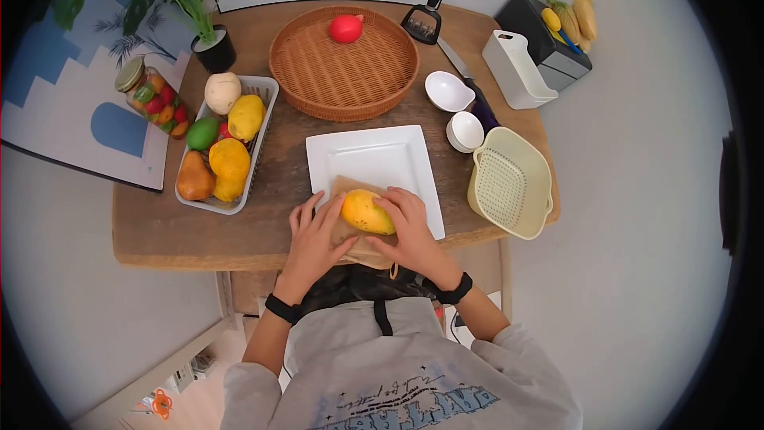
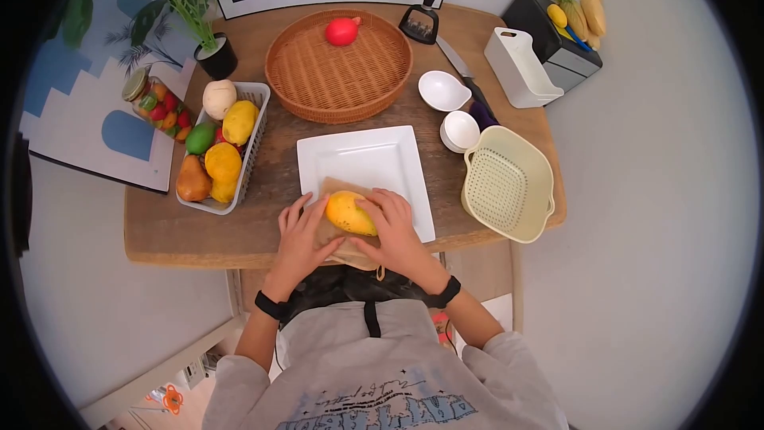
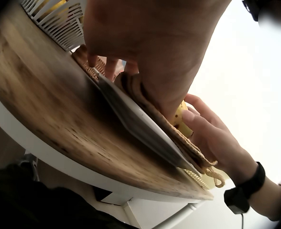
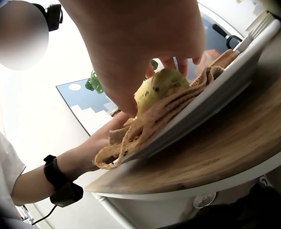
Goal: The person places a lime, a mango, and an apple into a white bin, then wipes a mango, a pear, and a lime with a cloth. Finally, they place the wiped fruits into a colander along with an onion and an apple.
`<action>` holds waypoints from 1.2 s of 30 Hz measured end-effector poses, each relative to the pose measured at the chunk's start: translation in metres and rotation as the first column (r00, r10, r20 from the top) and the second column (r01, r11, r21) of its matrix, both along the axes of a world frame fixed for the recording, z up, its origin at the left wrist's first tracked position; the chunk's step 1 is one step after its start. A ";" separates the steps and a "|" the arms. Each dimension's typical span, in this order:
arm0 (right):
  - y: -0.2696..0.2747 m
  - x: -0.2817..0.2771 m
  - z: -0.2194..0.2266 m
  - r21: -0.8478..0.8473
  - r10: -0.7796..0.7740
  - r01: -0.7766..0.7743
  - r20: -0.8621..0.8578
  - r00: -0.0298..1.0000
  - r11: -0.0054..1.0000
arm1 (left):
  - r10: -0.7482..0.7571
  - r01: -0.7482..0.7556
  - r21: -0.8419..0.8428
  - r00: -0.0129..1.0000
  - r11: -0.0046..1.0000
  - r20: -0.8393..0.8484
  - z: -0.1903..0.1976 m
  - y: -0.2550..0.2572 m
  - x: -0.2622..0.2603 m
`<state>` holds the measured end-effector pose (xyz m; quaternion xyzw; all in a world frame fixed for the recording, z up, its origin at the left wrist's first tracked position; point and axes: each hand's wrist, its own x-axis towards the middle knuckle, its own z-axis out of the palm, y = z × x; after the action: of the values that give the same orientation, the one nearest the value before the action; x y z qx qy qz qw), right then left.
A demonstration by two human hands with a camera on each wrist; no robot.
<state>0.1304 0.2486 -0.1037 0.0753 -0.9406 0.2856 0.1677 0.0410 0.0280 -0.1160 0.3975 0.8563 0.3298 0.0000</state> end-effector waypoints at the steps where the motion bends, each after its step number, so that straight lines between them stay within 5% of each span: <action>1: -0.002 0.000 0.002 0.008 0.012 -0.012 -0.005 1.000 1.000 | 0.002 -0.002 0.004 1.000 1.000 0.006 0.000 0.000 0.000; 10: -0.001 -0.002 0.004 -0.128 0.015 0.002 0.135 0.991 0.992 | -0.015 0.014 0.009 1.000 1.000 0.011 -0.002 0.001 -0.001; 19: -0.008 0.001 0.006 -0.030 0.024 -0.024 0.008 1.000 0.999 | -0.009 0.008 0.025 1.000 1.000 0.026 0.002 0.001 -0.003; 31: 0.006 0.008 0.013 -0.071 -0.066 0.082 0.205 0.976 0.994 | -0.040 0.040 -0.002 0.999 0.999 0.003 -0.006 -0.001 -0.003; 36: 0.006 0.007 0.017 -0.012 -0.123 0.126 0.143 0.982 0.992 | -0.038 0.038 -0.023 0.999 0.999 -0.022 -0.004 0.001 -0.004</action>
<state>0.1377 0.2546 -0.0868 -0.0063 -0.9499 0.2891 0.1186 0.0369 0.0288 -0.1200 0.4173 0.8523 0.3154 0.0011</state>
